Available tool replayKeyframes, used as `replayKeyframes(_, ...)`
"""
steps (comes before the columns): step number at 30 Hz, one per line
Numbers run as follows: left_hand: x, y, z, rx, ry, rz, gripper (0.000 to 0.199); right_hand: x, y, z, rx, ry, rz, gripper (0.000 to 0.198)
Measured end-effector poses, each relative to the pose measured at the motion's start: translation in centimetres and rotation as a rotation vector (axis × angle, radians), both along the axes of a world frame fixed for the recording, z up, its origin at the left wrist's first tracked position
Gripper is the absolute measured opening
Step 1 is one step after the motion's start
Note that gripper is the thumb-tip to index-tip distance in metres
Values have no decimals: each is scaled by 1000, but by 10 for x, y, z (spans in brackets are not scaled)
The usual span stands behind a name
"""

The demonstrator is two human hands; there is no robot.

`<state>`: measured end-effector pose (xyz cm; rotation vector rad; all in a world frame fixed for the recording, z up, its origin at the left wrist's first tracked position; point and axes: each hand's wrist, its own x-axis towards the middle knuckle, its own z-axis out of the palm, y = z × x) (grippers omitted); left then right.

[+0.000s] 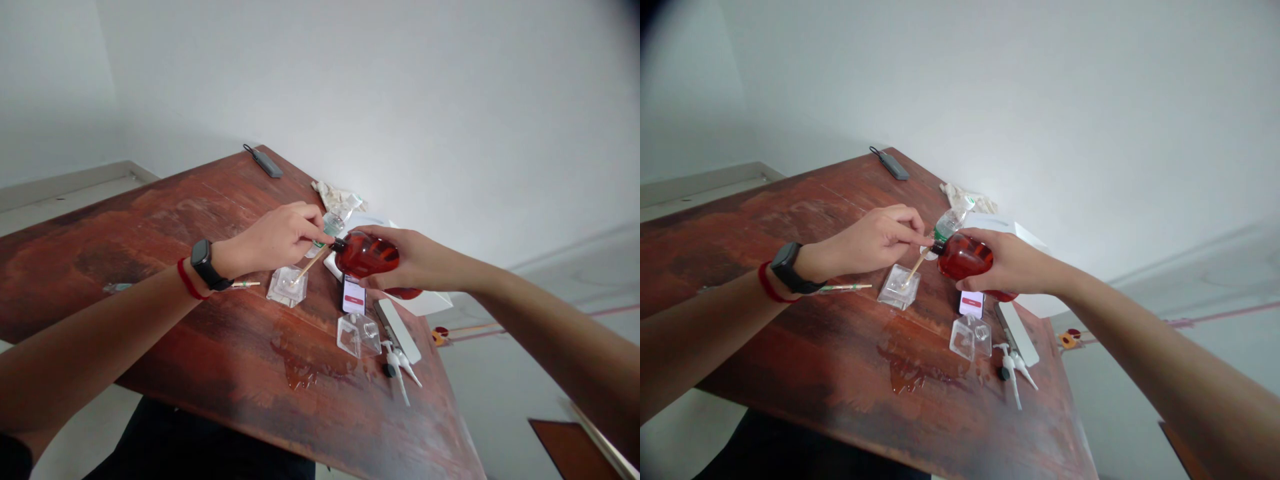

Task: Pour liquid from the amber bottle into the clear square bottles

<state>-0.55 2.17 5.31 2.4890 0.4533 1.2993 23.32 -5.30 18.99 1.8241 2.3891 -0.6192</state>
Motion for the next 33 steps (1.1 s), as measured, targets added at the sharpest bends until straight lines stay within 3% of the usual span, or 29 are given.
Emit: replayKeyframes(33,0,-3,1,0,13,10,42,-2,-1,1,10,-16,-8,66)
